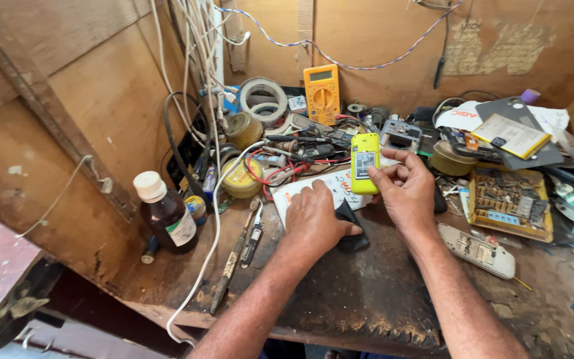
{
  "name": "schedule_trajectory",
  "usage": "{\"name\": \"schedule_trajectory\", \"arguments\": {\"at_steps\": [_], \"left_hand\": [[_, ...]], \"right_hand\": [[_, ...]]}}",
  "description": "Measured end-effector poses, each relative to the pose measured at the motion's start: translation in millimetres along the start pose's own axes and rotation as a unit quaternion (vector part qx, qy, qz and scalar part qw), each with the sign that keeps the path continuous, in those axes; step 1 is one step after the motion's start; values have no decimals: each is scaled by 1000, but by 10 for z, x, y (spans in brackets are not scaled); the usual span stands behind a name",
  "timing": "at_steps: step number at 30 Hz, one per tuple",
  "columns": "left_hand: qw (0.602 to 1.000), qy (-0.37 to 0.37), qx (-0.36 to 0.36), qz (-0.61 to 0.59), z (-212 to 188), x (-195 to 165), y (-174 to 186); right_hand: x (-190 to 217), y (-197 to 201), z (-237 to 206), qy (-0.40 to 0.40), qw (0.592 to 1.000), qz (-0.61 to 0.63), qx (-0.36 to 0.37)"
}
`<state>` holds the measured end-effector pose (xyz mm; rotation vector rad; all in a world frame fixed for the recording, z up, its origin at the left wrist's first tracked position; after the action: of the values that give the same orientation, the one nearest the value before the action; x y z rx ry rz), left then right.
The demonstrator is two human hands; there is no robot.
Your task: The person works on a small feature phone at a cluttered repair bench. They open the phone's back cover, remove and reseat the battery, press its internal components, then use a screwdriver to work on the phone's screws and handle the reassembled phone.
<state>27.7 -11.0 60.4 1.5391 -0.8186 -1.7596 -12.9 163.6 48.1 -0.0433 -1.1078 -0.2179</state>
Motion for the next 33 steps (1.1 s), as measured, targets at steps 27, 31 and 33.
{"name": "schedule_trajectory", "arguments": {"at_steps": [27,31,33], "left_hand": [[934,-294,196,52,489,158,0],[933,-305,192,24,491,210,91],[938,-296,180,-24,477,270,137]], "right_hand": [[-64,94,34,-10,999,39,-25],[-56,96,31,-13,999,24,-30],[-57,82,30,-16,999,22,-25]]}}
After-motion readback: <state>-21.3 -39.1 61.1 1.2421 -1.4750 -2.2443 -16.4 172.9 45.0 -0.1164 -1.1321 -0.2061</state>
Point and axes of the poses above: each hand's wrist, its own z-axis towards the middle knuckle, its own y-axis out of the back of the hand, x = y × z, the point moved 1 cm from there along z, towards the middle knuckle, and after that the axes turned 2 degrees about y, right-handed, at the moved point
